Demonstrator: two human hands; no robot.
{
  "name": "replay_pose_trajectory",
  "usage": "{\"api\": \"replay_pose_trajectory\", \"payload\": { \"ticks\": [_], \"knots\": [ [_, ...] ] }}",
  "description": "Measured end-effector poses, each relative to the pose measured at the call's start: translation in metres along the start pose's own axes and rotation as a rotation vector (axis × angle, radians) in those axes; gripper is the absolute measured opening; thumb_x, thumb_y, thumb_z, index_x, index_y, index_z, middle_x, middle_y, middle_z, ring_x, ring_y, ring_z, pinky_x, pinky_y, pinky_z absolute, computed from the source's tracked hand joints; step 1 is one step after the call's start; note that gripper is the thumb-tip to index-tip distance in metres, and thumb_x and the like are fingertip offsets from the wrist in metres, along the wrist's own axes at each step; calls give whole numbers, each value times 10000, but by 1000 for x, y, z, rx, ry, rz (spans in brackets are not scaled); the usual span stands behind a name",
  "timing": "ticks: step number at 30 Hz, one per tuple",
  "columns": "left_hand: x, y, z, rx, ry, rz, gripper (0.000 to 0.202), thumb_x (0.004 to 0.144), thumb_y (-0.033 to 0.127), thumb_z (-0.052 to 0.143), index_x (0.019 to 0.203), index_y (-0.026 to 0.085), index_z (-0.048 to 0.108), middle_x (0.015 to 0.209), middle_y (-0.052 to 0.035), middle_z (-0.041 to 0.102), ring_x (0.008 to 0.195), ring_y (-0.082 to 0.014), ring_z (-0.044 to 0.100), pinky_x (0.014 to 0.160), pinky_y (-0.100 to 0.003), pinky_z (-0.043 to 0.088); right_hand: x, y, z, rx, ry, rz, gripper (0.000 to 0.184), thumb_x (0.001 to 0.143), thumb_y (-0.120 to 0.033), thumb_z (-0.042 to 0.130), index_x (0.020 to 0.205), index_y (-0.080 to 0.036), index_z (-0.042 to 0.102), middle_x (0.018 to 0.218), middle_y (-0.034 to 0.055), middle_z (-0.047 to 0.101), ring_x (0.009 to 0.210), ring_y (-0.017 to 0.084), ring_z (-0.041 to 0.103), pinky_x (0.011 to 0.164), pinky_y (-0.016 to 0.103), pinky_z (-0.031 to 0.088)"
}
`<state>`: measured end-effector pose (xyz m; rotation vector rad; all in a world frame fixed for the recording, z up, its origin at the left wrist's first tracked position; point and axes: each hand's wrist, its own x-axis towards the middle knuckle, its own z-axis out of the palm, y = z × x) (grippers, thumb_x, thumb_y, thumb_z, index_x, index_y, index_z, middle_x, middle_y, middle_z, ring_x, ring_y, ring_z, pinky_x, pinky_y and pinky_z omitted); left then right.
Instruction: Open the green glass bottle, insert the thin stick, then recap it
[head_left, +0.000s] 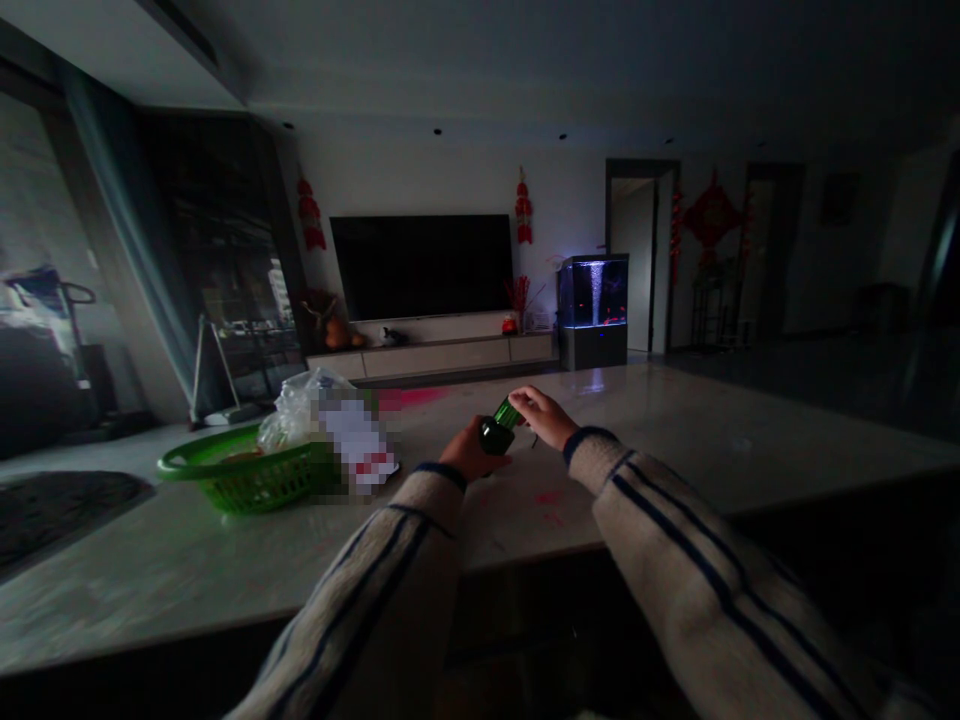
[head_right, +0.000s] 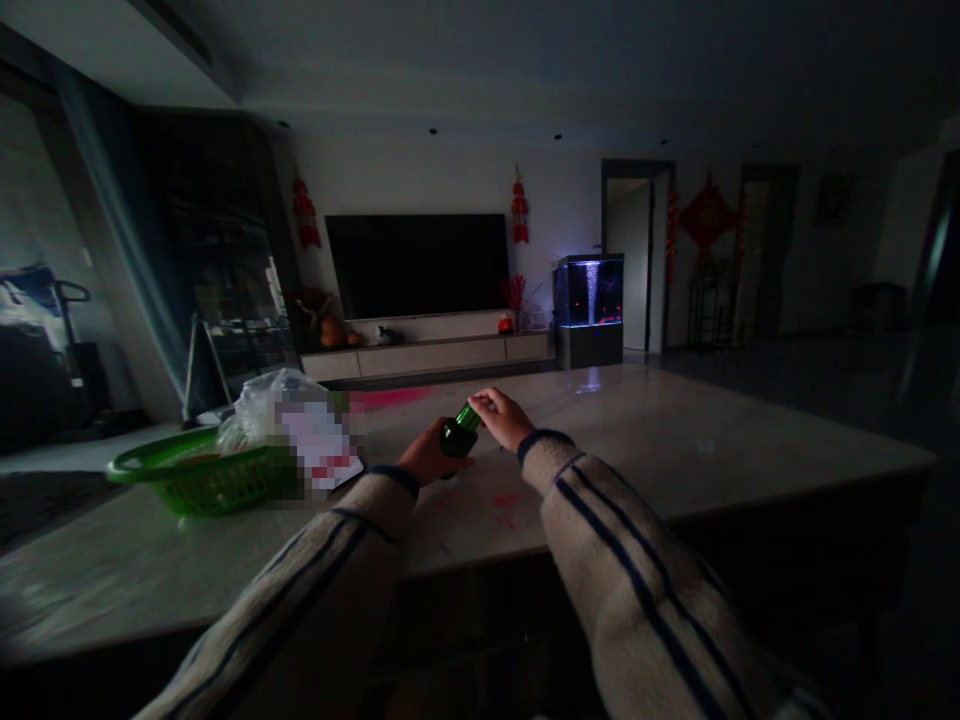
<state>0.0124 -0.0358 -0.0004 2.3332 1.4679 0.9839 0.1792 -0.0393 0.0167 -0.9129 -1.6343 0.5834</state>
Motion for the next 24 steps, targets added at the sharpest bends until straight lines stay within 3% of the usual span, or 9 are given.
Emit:
{"api": "replay_pose_trajectory", "payload": {
  "ticks": [24],
  "knots": [
    [1, 1, 0, 1, -11, -8, 643, 495, 328, 738, 1045, 172, 445, 891, -49, 614, 808, -190, 582, 699, -289, 453, -2, -4, 0, 19, -19, 39, 303, 752, -464, 466, 874, -192, 520, 746, -14, 538, 583, 81, 517, 547, 216, 428]
  ]
}}
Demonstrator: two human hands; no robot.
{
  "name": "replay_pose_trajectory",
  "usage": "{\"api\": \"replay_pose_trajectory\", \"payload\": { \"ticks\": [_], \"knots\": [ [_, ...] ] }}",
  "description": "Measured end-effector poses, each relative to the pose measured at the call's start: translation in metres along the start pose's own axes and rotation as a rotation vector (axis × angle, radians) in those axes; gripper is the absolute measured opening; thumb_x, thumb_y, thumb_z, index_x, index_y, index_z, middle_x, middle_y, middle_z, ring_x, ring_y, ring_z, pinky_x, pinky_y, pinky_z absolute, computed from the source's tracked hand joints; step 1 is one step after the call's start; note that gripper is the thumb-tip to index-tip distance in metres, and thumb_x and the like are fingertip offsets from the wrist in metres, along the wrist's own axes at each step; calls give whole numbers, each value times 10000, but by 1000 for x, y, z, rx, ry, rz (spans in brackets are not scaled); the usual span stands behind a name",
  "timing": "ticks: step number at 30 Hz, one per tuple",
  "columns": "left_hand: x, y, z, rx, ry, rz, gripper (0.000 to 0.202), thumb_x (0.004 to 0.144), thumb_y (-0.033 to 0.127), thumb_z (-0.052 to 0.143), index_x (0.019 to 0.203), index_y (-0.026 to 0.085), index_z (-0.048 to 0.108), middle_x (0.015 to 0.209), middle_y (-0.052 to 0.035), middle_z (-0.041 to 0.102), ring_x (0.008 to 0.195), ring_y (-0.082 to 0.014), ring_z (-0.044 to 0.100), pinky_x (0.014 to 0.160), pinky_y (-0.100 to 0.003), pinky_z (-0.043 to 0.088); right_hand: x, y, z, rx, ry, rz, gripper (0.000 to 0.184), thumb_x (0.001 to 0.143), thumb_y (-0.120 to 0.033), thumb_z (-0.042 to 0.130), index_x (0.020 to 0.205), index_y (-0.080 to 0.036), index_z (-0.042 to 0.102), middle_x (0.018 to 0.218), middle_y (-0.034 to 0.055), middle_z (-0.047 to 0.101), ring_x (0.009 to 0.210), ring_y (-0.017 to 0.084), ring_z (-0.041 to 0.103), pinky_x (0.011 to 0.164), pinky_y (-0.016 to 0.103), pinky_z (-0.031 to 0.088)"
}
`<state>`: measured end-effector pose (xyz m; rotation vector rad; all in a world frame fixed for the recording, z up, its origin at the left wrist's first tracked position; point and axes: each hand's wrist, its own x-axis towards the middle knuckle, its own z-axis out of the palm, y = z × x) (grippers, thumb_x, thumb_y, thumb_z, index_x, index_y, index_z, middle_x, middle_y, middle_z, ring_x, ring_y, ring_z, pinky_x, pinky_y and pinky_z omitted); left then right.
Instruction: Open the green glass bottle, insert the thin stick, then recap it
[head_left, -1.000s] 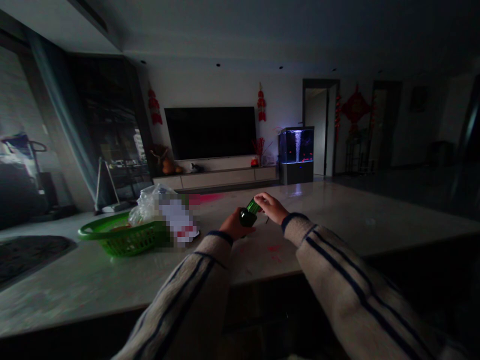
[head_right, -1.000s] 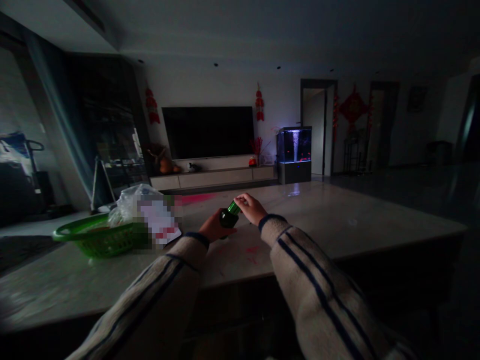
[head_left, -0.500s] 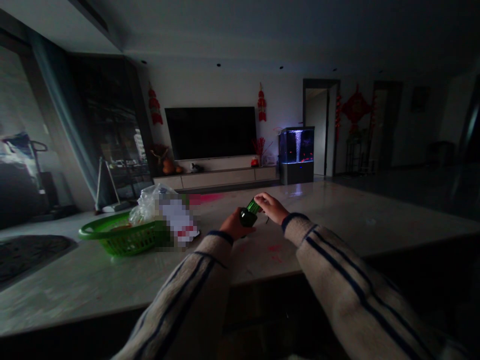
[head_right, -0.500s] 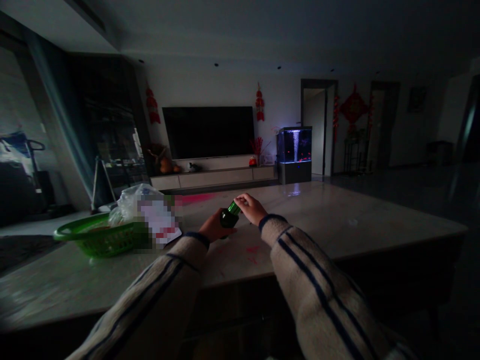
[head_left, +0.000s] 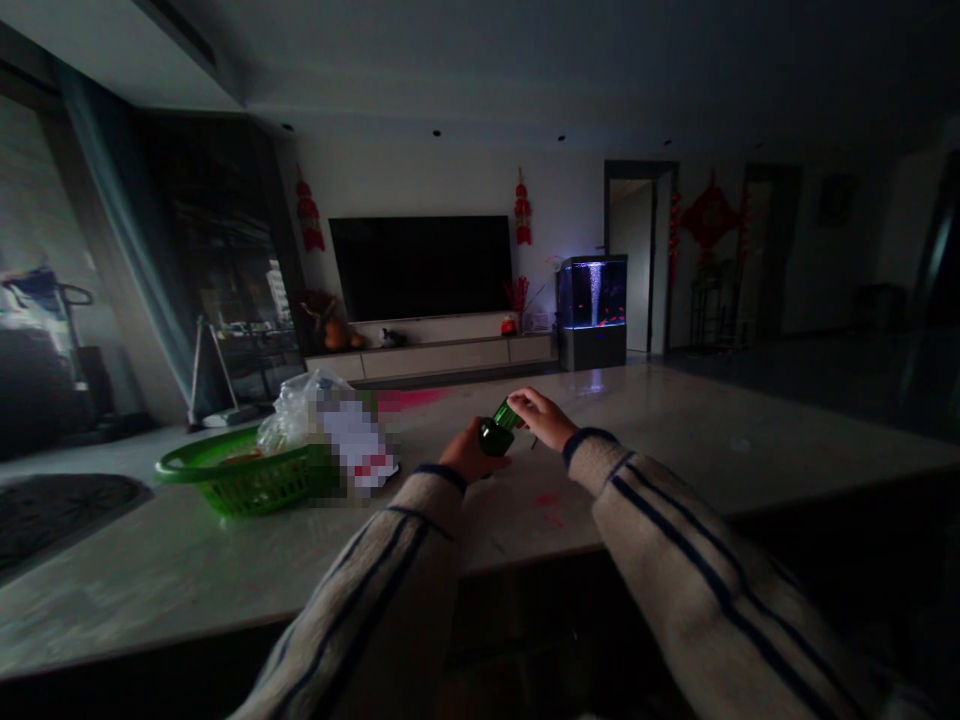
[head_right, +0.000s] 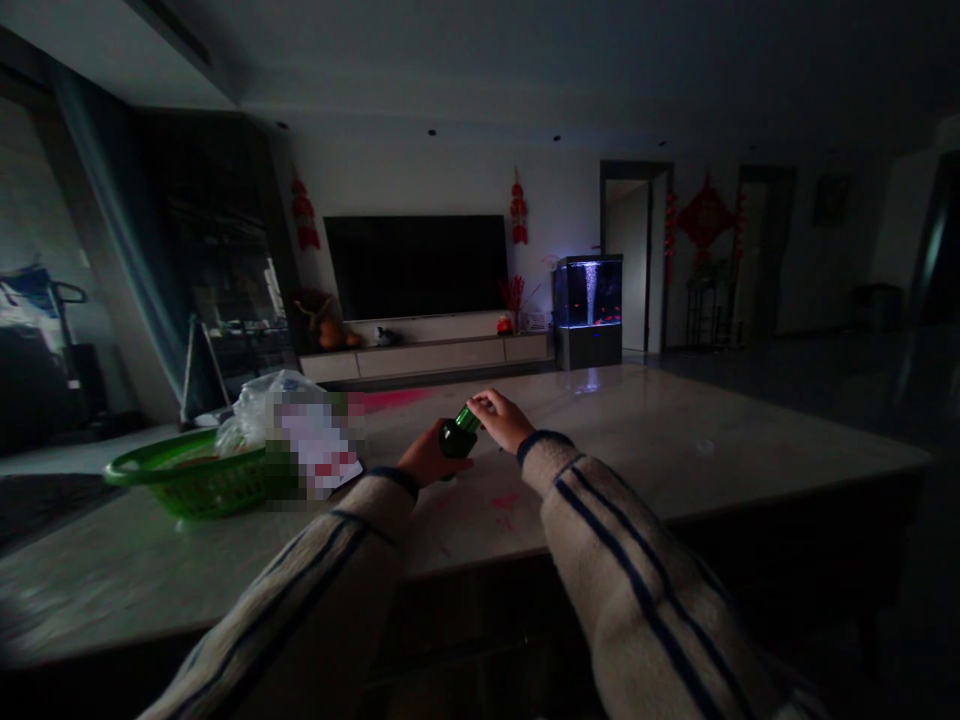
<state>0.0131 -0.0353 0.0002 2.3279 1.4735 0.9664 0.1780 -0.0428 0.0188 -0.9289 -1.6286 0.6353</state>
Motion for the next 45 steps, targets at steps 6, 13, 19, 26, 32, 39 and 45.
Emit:
{"api": "replay_pose_trajectory", "payload": {
  "ticks": [6, 13, 19, 26, 32, 39, 45],
  "knots": [
    [0, 2, -1, -6, -2, -1, 632, 503, 320, 736, 1046, 166, 450, 890, -55, 614, 821, -196, 581, 705, -294, 453, 0, 1, 0, 5, 3, -12, 300, 753, -462, 466, 876, -194, 520, 757, -12, 538, 580, 78, 513, 541, 212, 428],
    [-2, 3, 0, 2, 20, -11, 621, 496, 321, 740, 1033, 184, 461, 864, -40, 617, 801, -193, 583, 686, -286, 454, 2, 5, 0, -5, -5, -25, 289, 760, -450, 473, 889, -197, 522, 747, -15, 550, 570, 81, 525, 548, 219, 433],
    [0, -1, 2, 15, 11, 19, 633, 506, 344, 730, 1045, 168, 448, 862, -47, 609, 788, -187, 583, 684, -287, 454, 4, 8, 0, -14, -5, -26, 278, 768, -443, 473, 891, -199, 523, 751, -19, 541, 555, 69, 520, 538, 206, 428],
    [1, -1, 1, 1, 14, 14, 610, 493, 338, 739, 1014, 181, 462, 832, -29, 612, 763, -178, 585, 663, -277, 458, 5, 10, 1, -10, 0, -28, 264, 772, -429, 481, 896, -200, 525, 771, -17, 547, 540, 62, 515, 533, 204, 434],
    [2, -2, 0, 7, 7, -2, 626, 485, 351, 737, 1020, 179, 461, 826, -37, 612, 750, -182, 582, 656, -281, 452, 3, 6, 0, -16, 0, -18, 257, 771, -418, 485, 910, -205, 526, 776, -17, 547, 540, 67, 522, 533, 210, 434],
    [4, -7, 2, -7, 7, 13, 647, 478, 372, 737, 1029, 178, 458, 823, -34, 606, 747, -178, 582, 652, -276, 449, 3, 7, -1, -29, -16, -34, 270, 766, -419, 483, 923, -204, 526, 769, -19, 523, 557, 73, 526, 533, 210, 426],
    [-1, 1, -1, 9, 13, -1, 630, 502, 340, 731, 1041, 170, 453, 845, -44, 614, 772, -185, 586, 666, -278, 454, 5, 8, -2, -34, -23, -72, 286, 747, -384, 499, 960, -201, 554, 790, -5, 535, 568, 83, 516, 560, 232, 425]
  ]
}}
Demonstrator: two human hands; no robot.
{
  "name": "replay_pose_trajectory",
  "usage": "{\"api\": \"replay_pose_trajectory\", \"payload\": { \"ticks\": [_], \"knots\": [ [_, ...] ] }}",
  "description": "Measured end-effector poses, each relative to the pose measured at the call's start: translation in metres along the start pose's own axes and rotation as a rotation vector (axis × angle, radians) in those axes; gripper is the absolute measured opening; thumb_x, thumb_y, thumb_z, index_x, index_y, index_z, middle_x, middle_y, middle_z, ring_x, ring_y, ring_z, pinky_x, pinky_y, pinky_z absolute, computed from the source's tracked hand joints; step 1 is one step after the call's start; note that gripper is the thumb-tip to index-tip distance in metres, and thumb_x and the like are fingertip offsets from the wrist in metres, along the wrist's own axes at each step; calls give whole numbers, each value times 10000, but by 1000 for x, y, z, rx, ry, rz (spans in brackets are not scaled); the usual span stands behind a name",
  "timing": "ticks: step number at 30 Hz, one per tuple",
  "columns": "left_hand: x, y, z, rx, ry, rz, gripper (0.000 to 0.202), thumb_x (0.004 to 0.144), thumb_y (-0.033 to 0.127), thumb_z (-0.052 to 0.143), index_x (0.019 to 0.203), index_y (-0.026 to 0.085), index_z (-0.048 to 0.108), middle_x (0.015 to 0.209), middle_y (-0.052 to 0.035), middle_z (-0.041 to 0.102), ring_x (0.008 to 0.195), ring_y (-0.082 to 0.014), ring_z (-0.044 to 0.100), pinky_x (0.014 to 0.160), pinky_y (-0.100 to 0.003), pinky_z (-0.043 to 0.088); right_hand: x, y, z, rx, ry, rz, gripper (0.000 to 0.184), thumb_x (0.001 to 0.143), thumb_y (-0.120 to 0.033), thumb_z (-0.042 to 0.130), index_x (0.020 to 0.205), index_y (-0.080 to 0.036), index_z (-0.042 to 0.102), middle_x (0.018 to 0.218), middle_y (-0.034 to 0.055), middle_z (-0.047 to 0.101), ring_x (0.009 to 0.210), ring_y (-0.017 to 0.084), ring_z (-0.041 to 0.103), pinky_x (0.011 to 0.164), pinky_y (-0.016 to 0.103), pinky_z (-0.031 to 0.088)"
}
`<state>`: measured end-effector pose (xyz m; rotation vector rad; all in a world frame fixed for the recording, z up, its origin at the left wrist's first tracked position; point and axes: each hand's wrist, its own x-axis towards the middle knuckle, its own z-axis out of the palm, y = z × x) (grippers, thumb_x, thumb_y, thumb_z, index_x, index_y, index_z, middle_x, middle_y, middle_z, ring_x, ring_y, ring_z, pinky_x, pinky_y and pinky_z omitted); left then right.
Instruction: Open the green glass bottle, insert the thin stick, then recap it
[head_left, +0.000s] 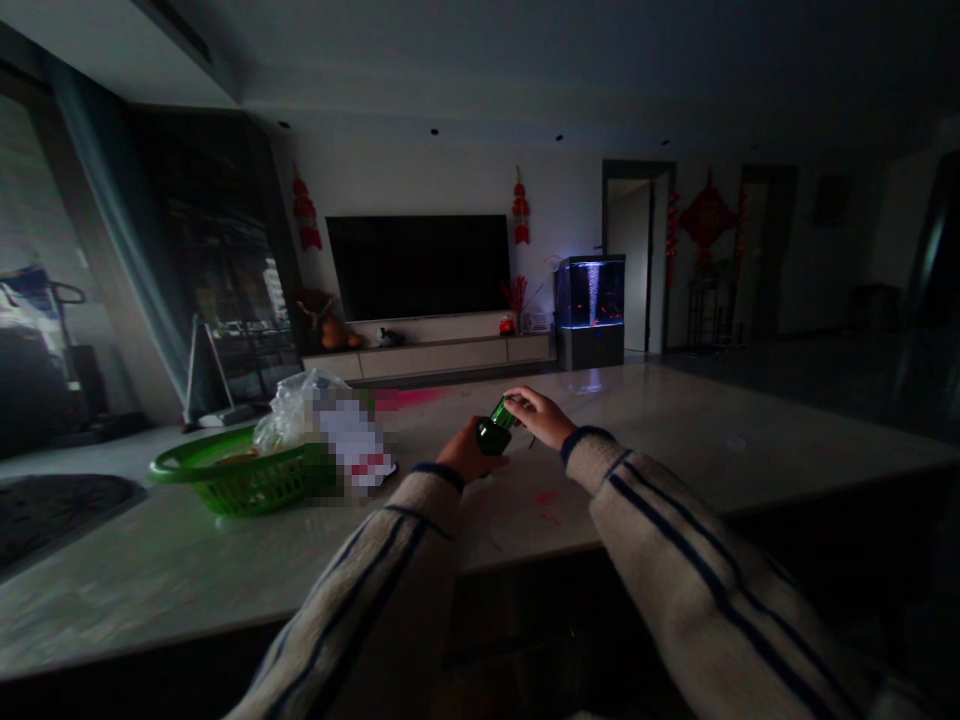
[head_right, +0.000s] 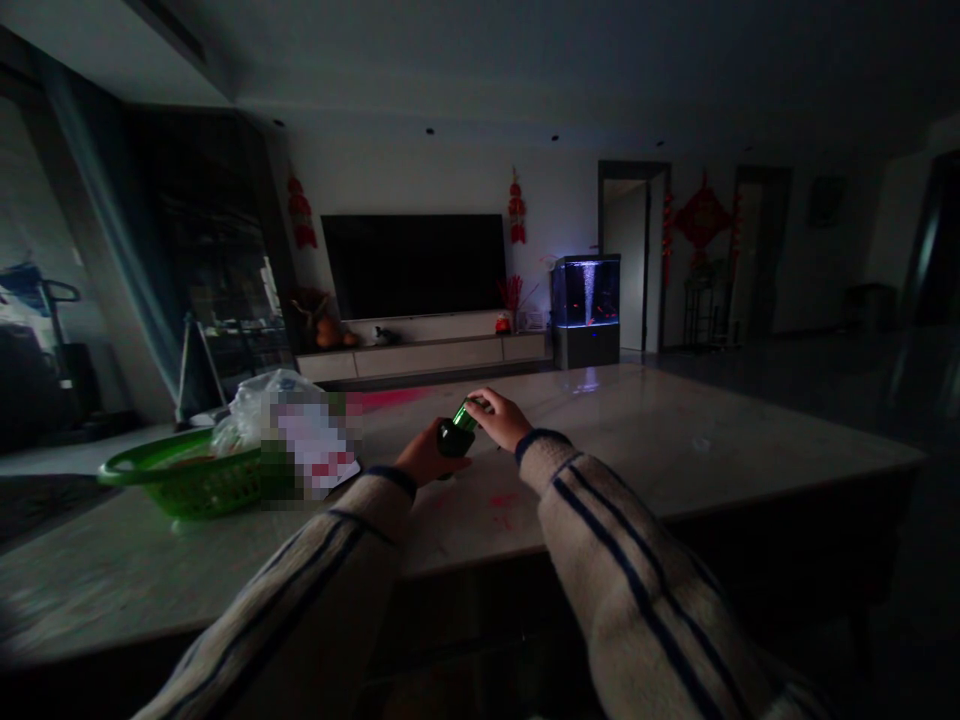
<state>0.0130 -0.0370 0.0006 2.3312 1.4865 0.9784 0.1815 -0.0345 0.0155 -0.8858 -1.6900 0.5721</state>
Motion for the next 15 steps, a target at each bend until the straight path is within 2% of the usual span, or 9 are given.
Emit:
{"api": "replay_pose_trajectory", "payload": {
  "ticks": [8, 11, 15],
  "knots": [
    [0, 1, 1, -21, -6, -20, 629, 495, 311, 742, 1039, 185, 451, 879, -35, 620, 814, -182, 590, 702, -274, 460, 3, 1, -2, 19, 13, -79, 290, 702, -202, 466, 957, -189, 605, 875, 10, 570, 665, 91, 498, 646, 236, 413],
    [1, 0, 1, -11, 2, -17, 639, 492, 319, 744, 1045, 182, 455, 889, -47, 623, 820, -194, 590, 710, -289, 460, 4, 2, -2, 42, 24, -73, 313, 670, -168, 474, 960, -179, 591, 922, 19, 585, 677, 95, 511, 673, 249, 419],
    [1, -1, 0, -28, -3, 5, 650, 492, 318, 744, 1057, 178, 453, 899, -52, 623, 825, -196, 589, 717, -294, 460, 6, 5, -2, 56, 53, -69, 298, 653, -147, 480, 935, -173, 575, 970, 37, 598, 792, 122, 542, 733, 268, 426]
  ]
}}
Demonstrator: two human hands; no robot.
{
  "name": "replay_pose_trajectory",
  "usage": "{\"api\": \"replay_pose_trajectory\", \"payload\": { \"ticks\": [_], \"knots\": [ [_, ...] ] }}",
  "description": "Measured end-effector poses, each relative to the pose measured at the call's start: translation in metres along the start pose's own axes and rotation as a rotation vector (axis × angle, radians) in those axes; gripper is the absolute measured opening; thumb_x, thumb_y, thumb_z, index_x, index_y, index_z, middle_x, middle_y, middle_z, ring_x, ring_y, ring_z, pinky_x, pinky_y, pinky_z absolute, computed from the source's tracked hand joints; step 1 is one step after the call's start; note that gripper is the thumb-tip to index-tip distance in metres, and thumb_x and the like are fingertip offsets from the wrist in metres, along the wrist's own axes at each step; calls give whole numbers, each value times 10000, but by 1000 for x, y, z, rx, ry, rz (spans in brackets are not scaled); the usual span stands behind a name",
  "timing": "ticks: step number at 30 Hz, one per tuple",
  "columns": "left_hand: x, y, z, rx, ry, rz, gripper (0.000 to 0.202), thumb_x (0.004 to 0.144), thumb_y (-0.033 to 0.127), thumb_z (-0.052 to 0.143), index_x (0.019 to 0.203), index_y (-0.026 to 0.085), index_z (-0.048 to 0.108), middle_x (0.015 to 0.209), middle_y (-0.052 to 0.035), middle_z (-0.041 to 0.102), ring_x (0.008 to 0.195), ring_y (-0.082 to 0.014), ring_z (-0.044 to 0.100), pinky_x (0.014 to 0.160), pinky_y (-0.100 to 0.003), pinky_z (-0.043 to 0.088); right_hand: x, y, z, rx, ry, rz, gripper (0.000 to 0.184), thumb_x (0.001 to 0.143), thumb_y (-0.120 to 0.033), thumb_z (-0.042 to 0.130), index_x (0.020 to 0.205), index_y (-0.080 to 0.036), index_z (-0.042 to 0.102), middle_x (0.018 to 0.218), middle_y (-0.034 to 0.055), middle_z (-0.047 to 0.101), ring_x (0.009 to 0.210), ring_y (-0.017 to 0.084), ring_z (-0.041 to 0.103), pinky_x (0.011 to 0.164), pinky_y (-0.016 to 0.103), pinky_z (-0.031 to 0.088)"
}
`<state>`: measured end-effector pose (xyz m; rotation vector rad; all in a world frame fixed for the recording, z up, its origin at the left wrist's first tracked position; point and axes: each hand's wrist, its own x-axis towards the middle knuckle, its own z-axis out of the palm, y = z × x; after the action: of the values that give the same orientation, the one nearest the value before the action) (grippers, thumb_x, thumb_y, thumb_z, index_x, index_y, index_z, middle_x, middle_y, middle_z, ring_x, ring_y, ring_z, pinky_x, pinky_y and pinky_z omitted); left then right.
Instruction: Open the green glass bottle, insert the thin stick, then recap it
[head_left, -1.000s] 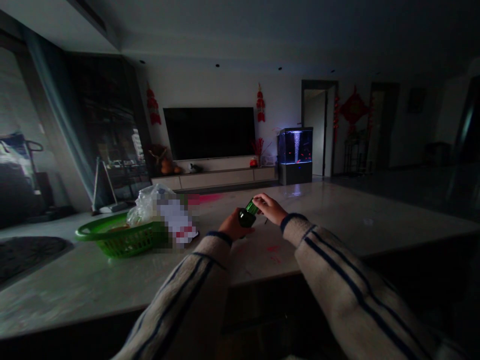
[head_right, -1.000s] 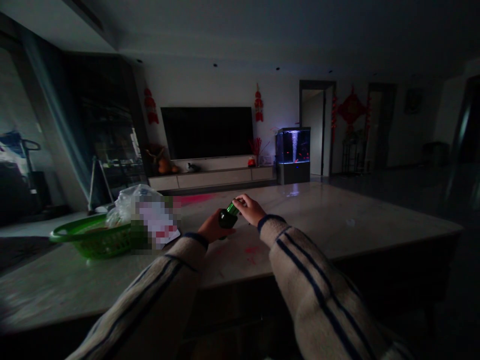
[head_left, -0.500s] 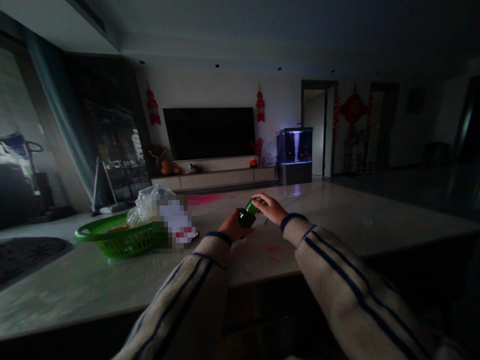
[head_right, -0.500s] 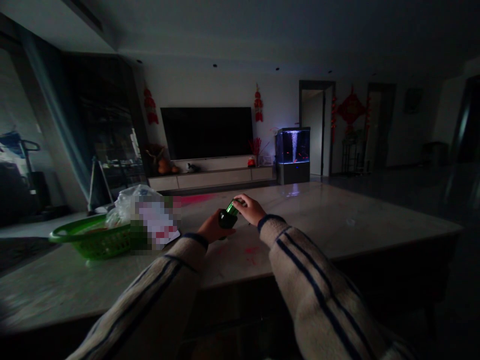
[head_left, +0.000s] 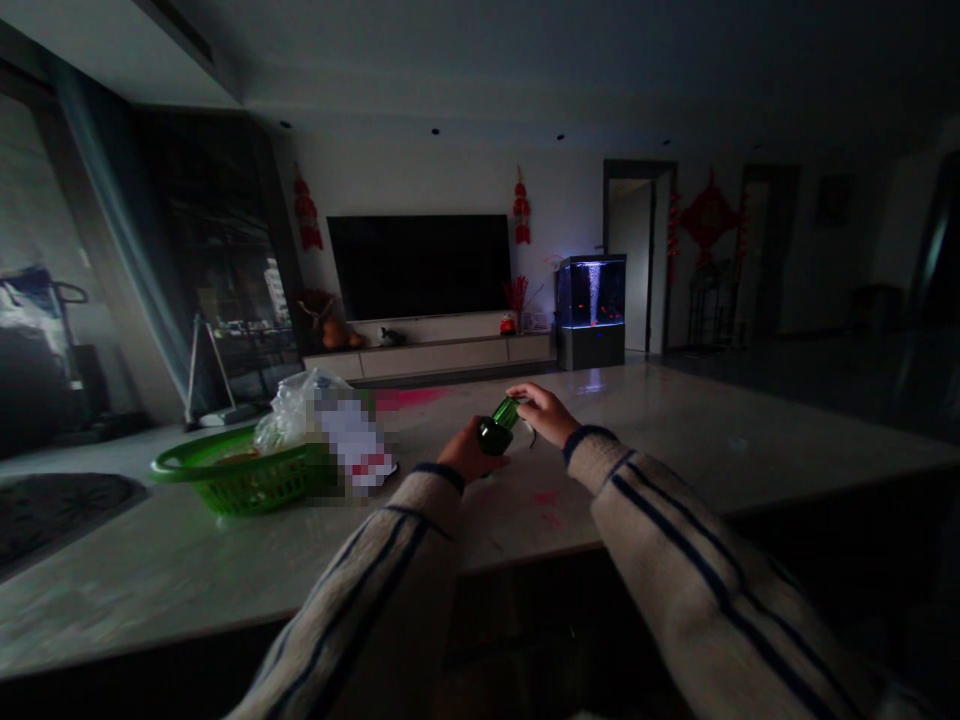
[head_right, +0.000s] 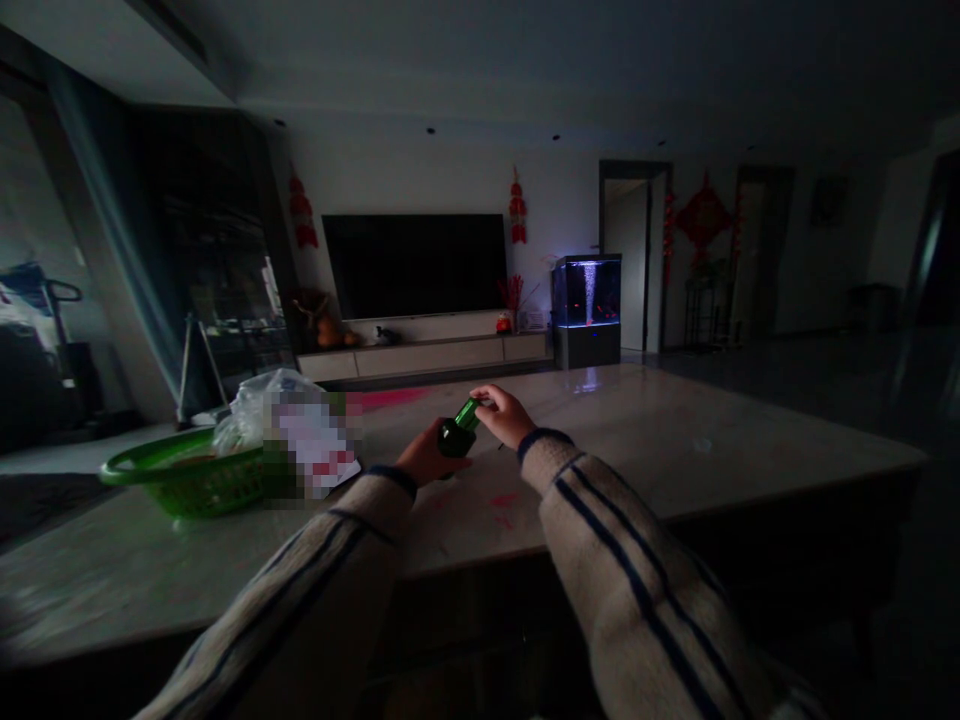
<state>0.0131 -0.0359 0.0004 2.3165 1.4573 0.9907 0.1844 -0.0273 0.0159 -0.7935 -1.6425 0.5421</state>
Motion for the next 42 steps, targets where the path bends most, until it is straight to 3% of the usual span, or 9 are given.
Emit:
{"api": "replay_pose_trajectory", "payload": {
  "ticks": [5, 8, 11, 14, 20, 27, 34, 37, 42],
  "knots": [
    [0, 0, 0, 0, 6, -4, 652, 483, 316, 748, 1048, 168, 457, 879, -46, 619, 799, -189, 584, 711, -300, 459, 0, -1, 0, 75, -23, 40, 279, 673, -166, 467, 936, -193, 558, 1015, 30, 593, 837, 128, 551, 703, 256, 441],
    [0, 0, 1, 10, 3, -9, 640, 490, 323, 744, 1040, 158, 461, 879, -54, 617, 787, -186, 582, 701, -295, 458, 0, -1, 1, 139, -15, 122, 251, 745, -304, 446, 951, -198, 541, 973, 37, 588, 782, 132, 557, 603, 242, 446],
    [1, -2, 2, 11, 9, -12, 645, 489, 329, 745, 1044, 161, 462, 862, -51, 616, 777, -185, 582, 689, -292, 457, -1, 1, 3, 65, 14, 111, 318, 705, -404, 535, 935, -184, 537, 892, 38, 581, 731, 130, 550, 611, 257, 452],
    [1, -5, 3, -14, 13, 8, 644, 488, 330, 744, 1045, 171, 461, 839, -37, 615, 772, -181, 582, 673, -285, 457, -1, 5, 4, -18, 23, 79, 351, 652, -354, 607, 949, -182, 536, 865, 28, 579, 711, 123, 544, 681, 291, 455],
    [0, -1, 2, 4, 16, 15, 621, 489, 322, 737, 1022, 161, 462, 860, -50, 614, 777, -184, 587, 684, -292, 460, -1, -2, 0, 119, -69, 43, 351, 631, -113, 502, 969, -202, 534, 1071, 41, 568, 906, 143, 539, 795, 301, 426],
    [-1, 0, 1, 7, 12, 20, 648, 488, 325, 736, 1046, 158, 452, 863, -52, 617, 774, -184, 589, 677, -284, 461, -2, 1, 3, 3, 16, 91, 362, 660, -308, 588, 986, -169, 516, 957, 57, 560, 764, 132, 528, 768, 319, 425],
    [0, -2, 2, 8, 24, 24, 637, 487, 338, 731, 1036, 168, 458, 858, -43, 614, 783, -185, 585, 687, -283, 453, -3, -2, 2, 71, -62, 68, 414, 598, -139, 569, 1004, -190, 507, 1013, 38, 546, 787, 115, 527, 743, 283, 434],
    [1, -3, 2, 8, 11, 18, 641, 490, 345, 731, 1042, 174, 453, 848, -37, 609, 777, -184, 582, 685, -286, 452, -3, -2, 3, 58, -21, 80, 385, 636, -224, 596, 1008, -189, 505, 1034, 47, 545, 737, 107, 518, 728, 293, 433],
    [2, -3, 2, -1, 5, 13, 653, 484, 344, 742, 1043, 176, 449, 842, -32, 604, 772, -185, 580, 683, -294, 458, -3, -1, 3, -17, 54, 73, 443, 624, -385, 643, 990, -172, 512, 877, 25, 549, 647, 94, 478, 681, 282, 424]
  ]
}}
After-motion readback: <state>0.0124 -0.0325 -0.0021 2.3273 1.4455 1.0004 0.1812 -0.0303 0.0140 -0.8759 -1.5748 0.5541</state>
